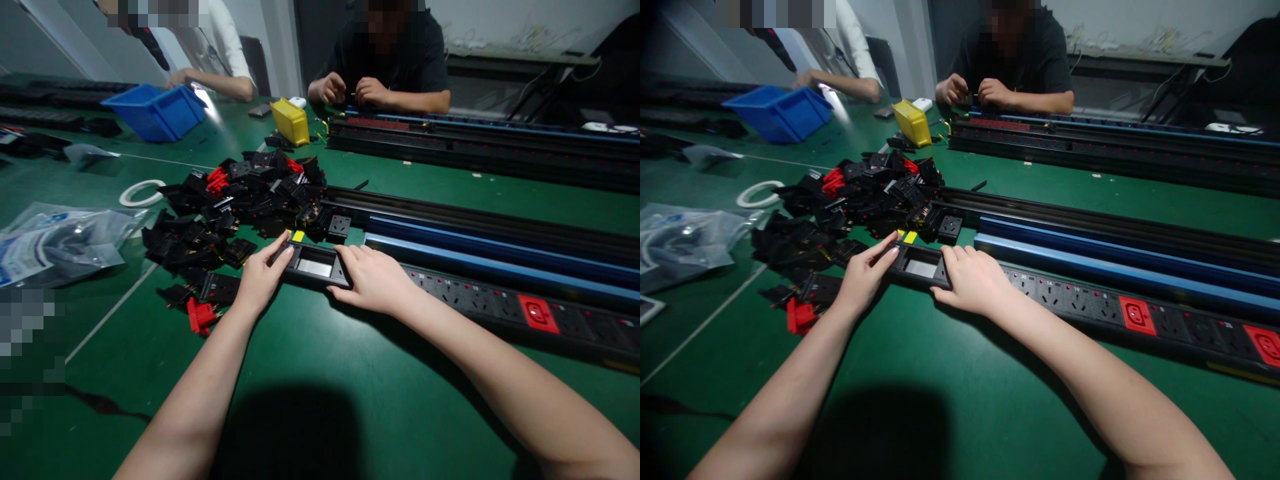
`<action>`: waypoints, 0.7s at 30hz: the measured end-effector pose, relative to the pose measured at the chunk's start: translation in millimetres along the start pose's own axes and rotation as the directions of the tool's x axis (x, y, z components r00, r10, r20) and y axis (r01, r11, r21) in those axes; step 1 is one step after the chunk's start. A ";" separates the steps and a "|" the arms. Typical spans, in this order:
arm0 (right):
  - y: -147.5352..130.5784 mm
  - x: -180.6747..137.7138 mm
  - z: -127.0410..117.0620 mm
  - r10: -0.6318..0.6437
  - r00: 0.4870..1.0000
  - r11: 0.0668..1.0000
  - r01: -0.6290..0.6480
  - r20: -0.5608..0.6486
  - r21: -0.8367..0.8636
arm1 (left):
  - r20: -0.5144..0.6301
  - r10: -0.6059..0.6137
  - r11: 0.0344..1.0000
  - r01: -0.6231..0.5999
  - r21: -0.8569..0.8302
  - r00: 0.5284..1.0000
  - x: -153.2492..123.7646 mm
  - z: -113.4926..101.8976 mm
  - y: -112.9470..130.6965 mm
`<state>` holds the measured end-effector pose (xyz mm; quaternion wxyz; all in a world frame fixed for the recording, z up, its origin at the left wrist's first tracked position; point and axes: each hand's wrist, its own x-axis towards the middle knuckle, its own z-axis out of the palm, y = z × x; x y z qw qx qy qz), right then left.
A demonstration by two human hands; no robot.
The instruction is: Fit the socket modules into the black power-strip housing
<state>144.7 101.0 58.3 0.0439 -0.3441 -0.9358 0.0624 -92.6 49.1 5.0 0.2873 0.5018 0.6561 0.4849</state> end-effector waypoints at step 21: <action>0.1 -0.3 -0.4 0.000 1.000 1.000 0.000 0.001 0.000 | 0.066 0.085 0.980 -0.095 0.176 0.994 -1.4 6.6 -2.4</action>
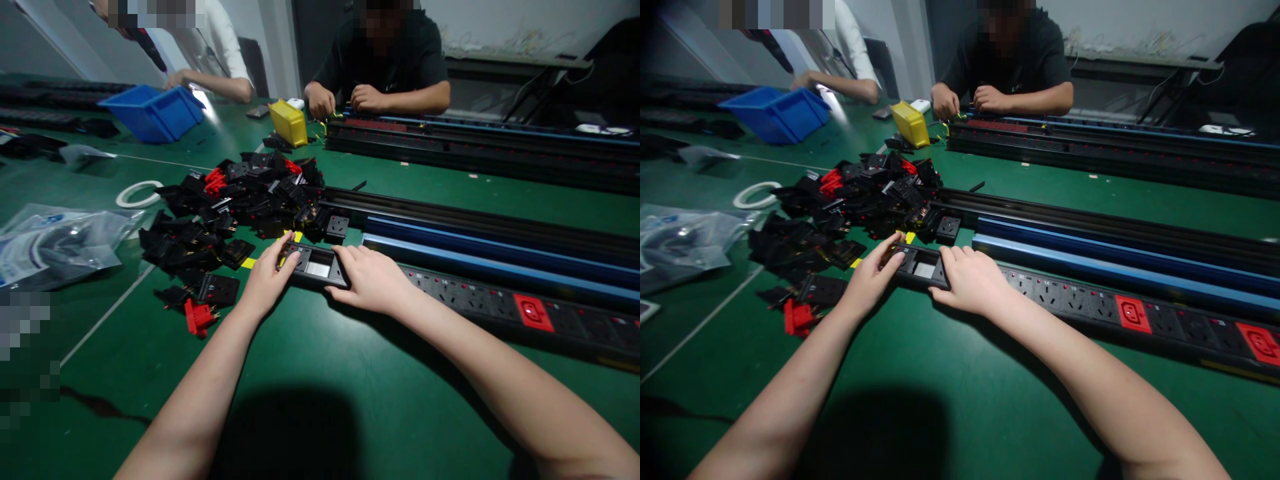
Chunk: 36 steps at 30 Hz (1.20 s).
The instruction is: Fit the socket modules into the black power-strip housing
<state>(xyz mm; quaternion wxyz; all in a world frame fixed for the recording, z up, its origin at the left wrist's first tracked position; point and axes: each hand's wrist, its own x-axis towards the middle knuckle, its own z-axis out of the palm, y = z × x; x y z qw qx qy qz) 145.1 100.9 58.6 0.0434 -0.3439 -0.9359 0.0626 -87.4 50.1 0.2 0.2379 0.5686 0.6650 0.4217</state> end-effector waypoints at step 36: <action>4.3 1.4 -4.7 -0.304 0.953 0.948 0.303 -0.012 0.094 | -0.071 -0.033 0.989 0.022 -0.147 0.997 3.9 -3.6 9.1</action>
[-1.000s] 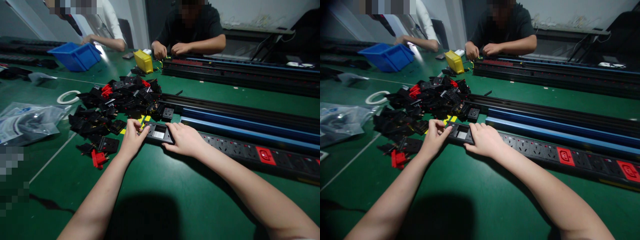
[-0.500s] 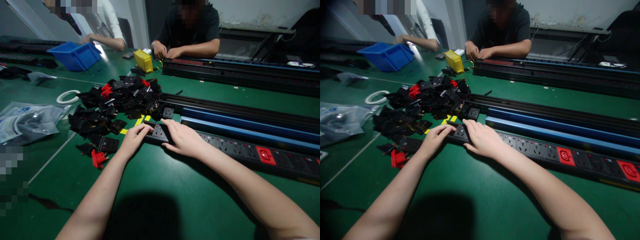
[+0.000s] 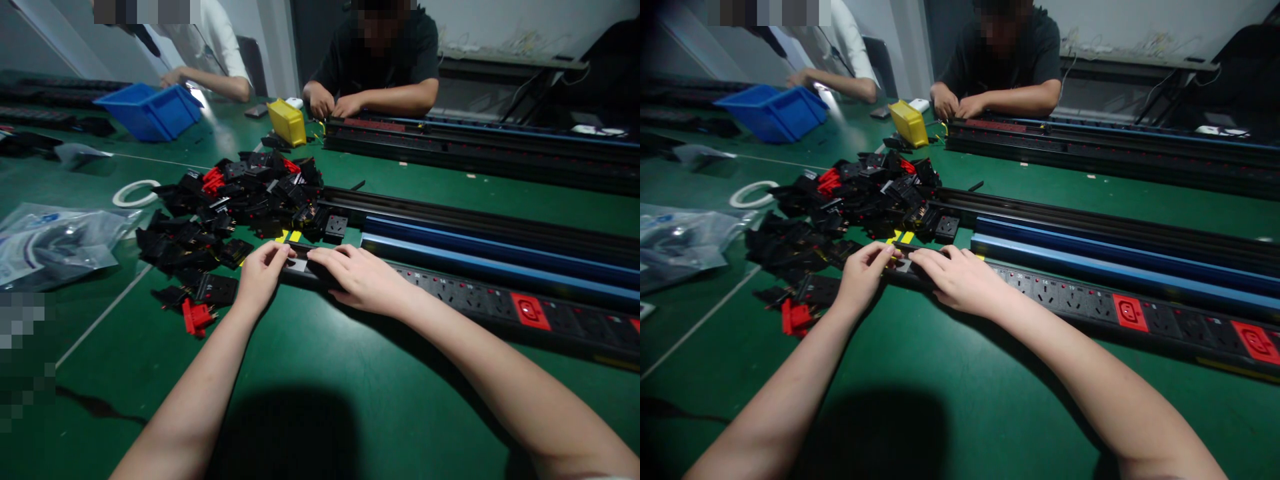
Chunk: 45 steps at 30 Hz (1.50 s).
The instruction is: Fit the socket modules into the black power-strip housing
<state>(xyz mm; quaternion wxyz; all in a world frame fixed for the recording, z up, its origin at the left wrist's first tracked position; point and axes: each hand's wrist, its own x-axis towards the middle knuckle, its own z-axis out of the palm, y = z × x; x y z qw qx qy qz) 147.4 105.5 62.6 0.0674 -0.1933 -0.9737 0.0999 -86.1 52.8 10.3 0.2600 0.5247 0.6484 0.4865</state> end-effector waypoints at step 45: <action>-2.8 3.7 8.0 -0.022 1.000 0.982 0.023 0.003 -0.189 | -0.074 -0.038 0.999 0.039 0.008 0.997 0.6 1.8 -2.4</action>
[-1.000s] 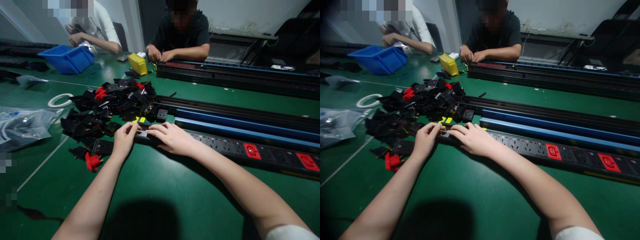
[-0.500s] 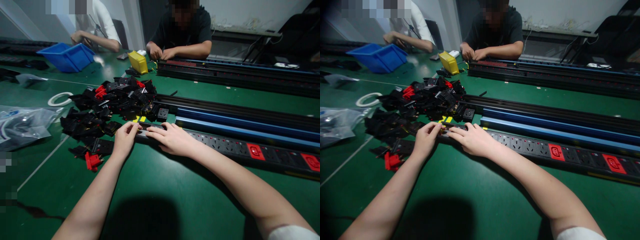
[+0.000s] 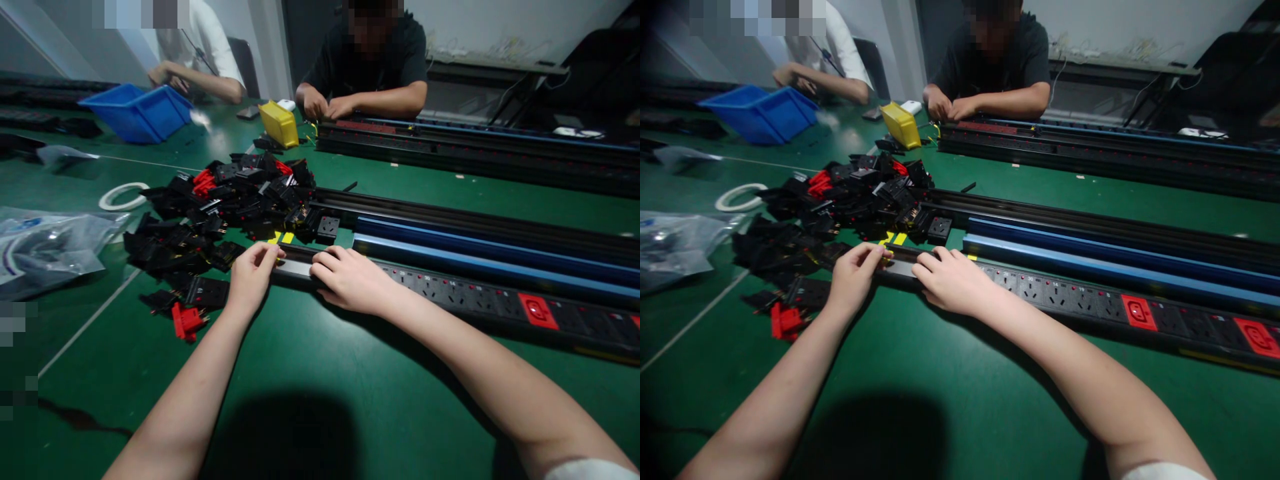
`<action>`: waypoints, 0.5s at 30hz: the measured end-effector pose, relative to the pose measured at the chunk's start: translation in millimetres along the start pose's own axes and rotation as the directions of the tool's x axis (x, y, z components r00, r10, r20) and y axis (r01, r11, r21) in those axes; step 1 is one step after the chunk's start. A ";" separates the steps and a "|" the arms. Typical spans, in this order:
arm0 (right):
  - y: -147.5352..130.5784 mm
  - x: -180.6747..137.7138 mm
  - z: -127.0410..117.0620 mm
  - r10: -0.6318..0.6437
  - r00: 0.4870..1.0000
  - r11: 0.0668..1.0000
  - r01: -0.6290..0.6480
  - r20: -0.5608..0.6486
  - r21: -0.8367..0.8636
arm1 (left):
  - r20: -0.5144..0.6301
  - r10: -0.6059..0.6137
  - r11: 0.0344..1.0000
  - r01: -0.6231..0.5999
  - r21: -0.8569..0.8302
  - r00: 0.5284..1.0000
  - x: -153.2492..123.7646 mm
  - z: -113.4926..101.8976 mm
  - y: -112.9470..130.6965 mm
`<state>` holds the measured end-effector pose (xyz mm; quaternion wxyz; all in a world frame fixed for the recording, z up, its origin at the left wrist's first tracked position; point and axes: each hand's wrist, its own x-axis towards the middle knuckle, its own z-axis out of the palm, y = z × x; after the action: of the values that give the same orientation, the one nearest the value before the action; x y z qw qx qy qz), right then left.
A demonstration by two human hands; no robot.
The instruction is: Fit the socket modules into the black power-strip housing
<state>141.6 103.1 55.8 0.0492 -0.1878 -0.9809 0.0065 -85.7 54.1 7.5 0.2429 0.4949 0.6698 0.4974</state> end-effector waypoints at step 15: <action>-3.1 -1.4 1.6 -0.005 1.000 0.999 0.005 0.006 -0.033 | -0.244 -0.004 1.000 -0.003 -0.027 0.970 5.5 1.8 -16.3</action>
<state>141.6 99.7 54.2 0.0435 -0.1862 -0.9815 -0.0091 -93.2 59.6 -7.0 0.1657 0.4267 0.6877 0.5635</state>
